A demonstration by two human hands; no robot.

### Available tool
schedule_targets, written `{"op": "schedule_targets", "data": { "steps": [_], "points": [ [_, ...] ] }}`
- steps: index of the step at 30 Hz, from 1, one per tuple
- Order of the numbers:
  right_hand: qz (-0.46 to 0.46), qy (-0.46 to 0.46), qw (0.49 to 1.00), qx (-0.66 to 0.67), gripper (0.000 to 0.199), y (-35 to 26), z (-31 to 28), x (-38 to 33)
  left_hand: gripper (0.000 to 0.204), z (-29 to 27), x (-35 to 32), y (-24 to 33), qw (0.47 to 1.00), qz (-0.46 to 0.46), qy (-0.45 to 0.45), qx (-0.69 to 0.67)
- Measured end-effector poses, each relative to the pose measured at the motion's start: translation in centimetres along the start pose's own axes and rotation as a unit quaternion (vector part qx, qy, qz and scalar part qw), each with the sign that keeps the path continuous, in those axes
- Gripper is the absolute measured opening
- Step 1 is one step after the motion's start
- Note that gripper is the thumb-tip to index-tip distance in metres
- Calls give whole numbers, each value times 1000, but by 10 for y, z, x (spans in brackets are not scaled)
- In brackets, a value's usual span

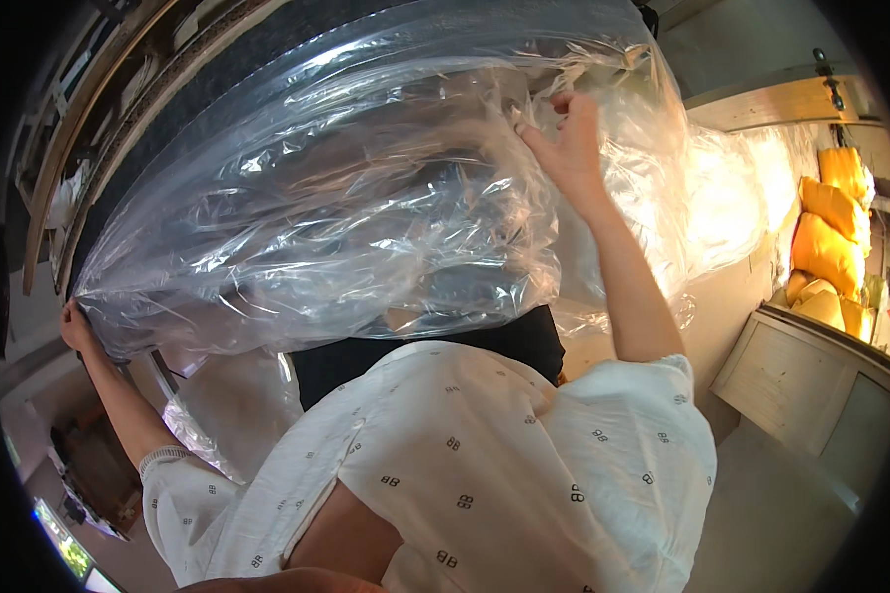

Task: Wrapping a large industrial object in clear plastic sheeting.

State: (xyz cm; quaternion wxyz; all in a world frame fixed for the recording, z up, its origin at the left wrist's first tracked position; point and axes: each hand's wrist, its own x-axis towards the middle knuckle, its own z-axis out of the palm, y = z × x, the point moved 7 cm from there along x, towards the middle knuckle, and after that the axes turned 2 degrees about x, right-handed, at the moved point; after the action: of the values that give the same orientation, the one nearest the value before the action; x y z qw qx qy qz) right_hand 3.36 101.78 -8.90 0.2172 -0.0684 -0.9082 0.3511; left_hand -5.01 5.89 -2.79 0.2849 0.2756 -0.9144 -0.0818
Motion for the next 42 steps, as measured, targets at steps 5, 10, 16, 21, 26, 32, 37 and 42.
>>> {"op": "schedule_targets", "data": {
  "steps": [5,10,16,21,26,32,37,42],
  "points": [
    [19,46,998,38,14,15,15,-20,37,-2,-1,7,1000,-21,2,-1],
    [144,98,918,356,15,25,-36,0,38,-2,-6,-5,998,-52,28,-6],
    [-18,89,994,-56,19,-32,-93,93,36,-2,-4,-10,998,-50,39,-29],
    [0,9,989,-151,17,-27,-67,132,37,-15,-7,-44,941,-121,-23,-316],
    [-86,-15,994,-66,15,-19,-60,144,47,-80,-28,-69,891,-175,-132,-397],
    [-62,-107,991,42,13,-3,-54,147,41,-132,-91,-124,827,-228,-257,-446],
    [-173,-146,974,0,15,-3,-52,160,34,-109,-112,-159,810,-219,-235,-490],
    [-99,-65,968,219,13,-40,-80,223,26,-102,-70,-131,756,-233,-109,-602]
  ]
}}
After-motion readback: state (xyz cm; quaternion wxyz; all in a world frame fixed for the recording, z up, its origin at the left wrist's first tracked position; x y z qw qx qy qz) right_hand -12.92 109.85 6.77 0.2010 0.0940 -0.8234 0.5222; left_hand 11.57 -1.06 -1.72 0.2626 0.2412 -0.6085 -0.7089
